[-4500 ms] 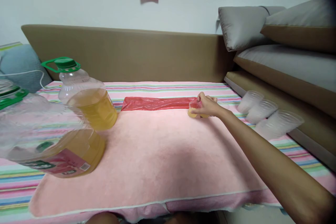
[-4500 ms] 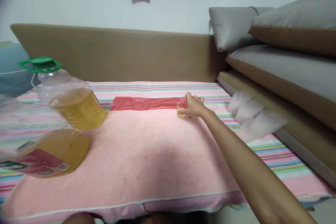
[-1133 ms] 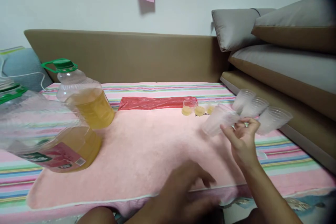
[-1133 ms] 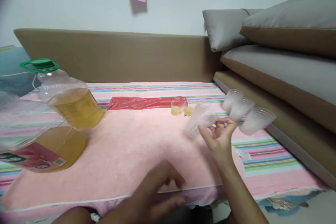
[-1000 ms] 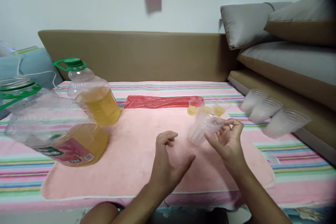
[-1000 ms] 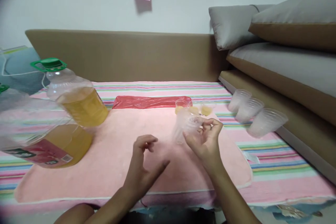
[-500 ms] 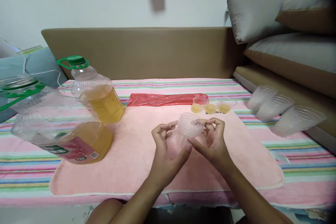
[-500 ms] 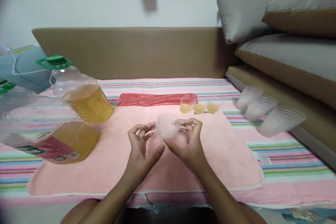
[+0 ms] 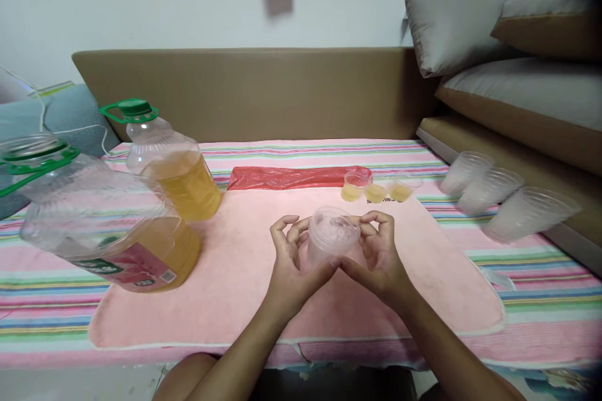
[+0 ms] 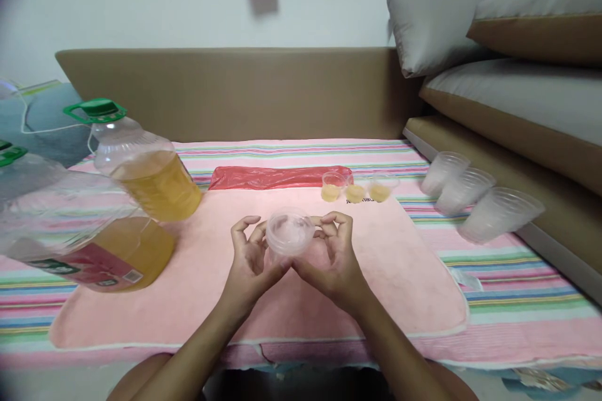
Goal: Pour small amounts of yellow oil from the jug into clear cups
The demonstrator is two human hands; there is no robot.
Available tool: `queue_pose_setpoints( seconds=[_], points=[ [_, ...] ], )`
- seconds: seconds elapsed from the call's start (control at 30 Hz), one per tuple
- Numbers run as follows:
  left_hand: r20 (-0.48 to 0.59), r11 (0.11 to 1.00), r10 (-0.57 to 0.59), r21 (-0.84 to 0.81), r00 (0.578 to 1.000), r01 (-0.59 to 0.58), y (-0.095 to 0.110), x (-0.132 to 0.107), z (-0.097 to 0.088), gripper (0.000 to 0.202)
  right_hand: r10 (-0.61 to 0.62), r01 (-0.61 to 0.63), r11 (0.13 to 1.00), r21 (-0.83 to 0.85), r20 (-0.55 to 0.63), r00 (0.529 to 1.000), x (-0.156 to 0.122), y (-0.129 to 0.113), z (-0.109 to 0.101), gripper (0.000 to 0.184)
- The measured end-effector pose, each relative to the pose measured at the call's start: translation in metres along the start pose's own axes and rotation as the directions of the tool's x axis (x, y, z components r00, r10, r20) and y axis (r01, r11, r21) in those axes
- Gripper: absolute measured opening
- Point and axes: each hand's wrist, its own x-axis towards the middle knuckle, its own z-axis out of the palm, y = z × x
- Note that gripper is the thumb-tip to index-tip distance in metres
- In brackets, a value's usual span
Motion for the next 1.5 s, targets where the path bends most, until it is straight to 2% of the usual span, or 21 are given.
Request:
queue_pose_setpoints(
  seconds=[0.2,0.43,0.63,0.87,1.0,1.07,1.13,1.23,1.3,1.5],
  points=[
    [0.039,1.0,-0.011,-0.025,0.999,0.012,0.003,-0.001,0.0,0.082,0.024,-0.029,0.998,0.056,0.092,0.995,0.002,-0.005,-0.001,0.073],
    [0.035,0.997,-0.006,-0.075,0.999,0.009,0.002,-0.002,-0.001,0.082,0.073,-0.073,0.995,0.067,0.001,0.997,0.001,-0.006,0.006,0.076],
    [-0.017,0.998,-0.01,-0.063,1.0,0.009,-0.001,-0.002,-0.001,0.087,0.093,-0.096,0.992,0.087,0.033,0.995,0.002,-0.006,0.005,0.074],
    [-0.014,0.999,0.011,-0.05,1.0,-0.012,-0.003,-0.001,-0.003,0.086,0.132,-0.136,0.987,0.082,0.053,0.99,0.001,-0.008,0.004,0.074],
    [-0.015,0.999,0.034,-0.039,0.999,-0.035,-0.005,-0.002,-0.003,0.084,0.127,-0.133,0.99,0.046,0.116,0.985,0.003,-0.006,-0.004,0.074],
    [-0.023,0.998,0.066,0.022,0.998,-0.066,-0.005,-0.002,-0.003,0.081,0.089,-0.091,0.996,0.013,0.115,0.989,0.005,-0.005,-0.01,0.073],
    [-0.022,0.978,0.139,0.157,0.99,-0.134,-0.004,-0.002,-0.004,0.08,0.03,-0.028,0.999,-0.02,0.077,0.997,0.006,-0.005,-0.016,0.071],
    [0.015,0.884,0.302,0.369,0.953,-0.286,-0.004,-0.001,-0.004,0.08,-0.033,0.035,0.998,-0.06,0.028,0.999,0.007,-0.005,-0.021,0.072],
    [0.05,0.819,0.376,0.45,0.925,-0.356,-0.005,-0.001,-0.005,0.08,-0.047,0.05,0.996,-0.073,0.03,0.998,0.007,-0.004,-0.021,0.074],
    [0.094,0.743,0.389,0.555,0.916,-0.373,-0.01,-0.003,-0.01,0.079,-0.065,0.071,0.993,-0.093,0.067,0.996,0.005,-0.001,-0.019,0.074]
  ],
)
